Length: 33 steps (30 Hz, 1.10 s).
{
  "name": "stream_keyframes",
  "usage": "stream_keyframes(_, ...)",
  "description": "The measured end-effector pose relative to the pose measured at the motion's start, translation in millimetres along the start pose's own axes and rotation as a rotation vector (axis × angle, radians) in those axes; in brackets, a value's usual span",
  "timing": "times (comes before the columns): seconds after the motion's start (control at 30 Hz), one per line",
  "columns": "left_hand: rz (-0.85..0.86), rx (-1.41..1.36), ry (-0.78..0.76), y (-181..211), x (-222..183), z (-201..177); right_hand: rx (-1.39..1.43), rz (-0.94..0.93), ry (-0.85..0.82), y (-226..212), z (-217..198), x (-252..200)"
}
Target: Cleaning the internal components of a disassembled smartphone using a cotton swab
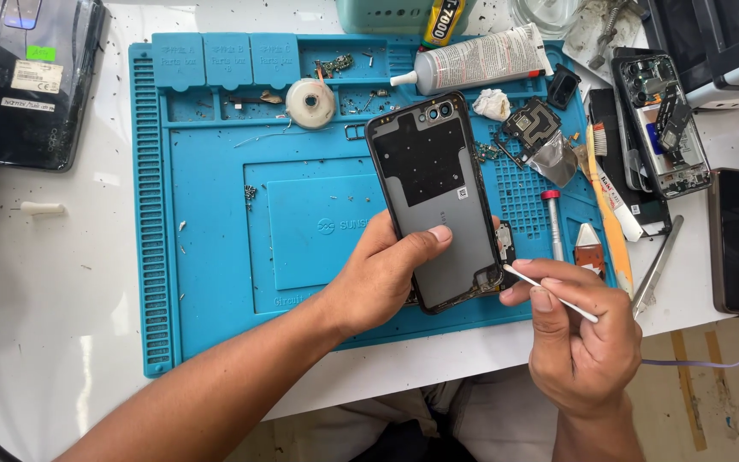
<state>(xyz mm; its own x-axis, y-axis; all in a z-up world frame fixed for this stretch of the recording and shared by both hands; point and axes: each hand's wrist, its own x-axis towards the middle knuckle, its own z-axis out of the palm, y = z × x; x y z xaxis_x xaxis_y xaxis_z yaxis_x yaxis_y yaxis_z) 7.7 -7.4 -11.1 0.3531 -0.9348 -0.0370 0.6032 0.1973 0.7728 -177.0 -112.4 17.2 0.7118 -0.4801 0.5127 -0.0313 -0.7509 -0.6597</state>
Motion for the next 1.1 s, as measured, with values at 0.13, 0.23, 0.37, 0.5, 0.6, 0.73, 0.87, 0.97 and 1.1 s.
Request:
stream_keyframes(0.13, -0.005, 0.023, 0.024, -3, -1, 0, -0.021, 0.004, -0.023, -2, -1, 3)
stream_keyframes(0.23, 0.011, 0.029, 0.024, -3, -1, 0, -0.026, 0.003, -0.021, -3, -1, 6)
stream_keyframes(0.37, 0.03, 0.105, 0.003, -3, -2, 1, -0.032, -0.025, -0.061, -4, -3, 9)
stream_keyframes(0.5, 0.023, 0.186, 0.031, -2, -3, 1, -0.078, -0.086, -0.144, -1, -8, 11)
stream_keyframes(0.6, 0.02, 0.222, 0.025, -2, -4, 1, -0.078, -0.105, -0.16, 6, -9, 9)
stream_keyframes(0.73, 0.046, 0.275, 0.02, -1, -4, 2, -0.111, -0.139, -0.187, 10, -10, 11)
stream_keyframes(0.87, 0.112, 0.343, 0.006, 0, -5, 2, -0.197, -0.27, -0.286, 19, -16, 14)
stream_keyframes(0.97, 0.148, 0.317, -0.026, 2, -6, 5, -0.234, -0.317, -0.325, 26, -17, 13)
stream_keyframes(1.1, 0.203, 0.343, -0.034, 3, -7, 6, -0.175, -0.208, -0.277, 23, -12, 11)
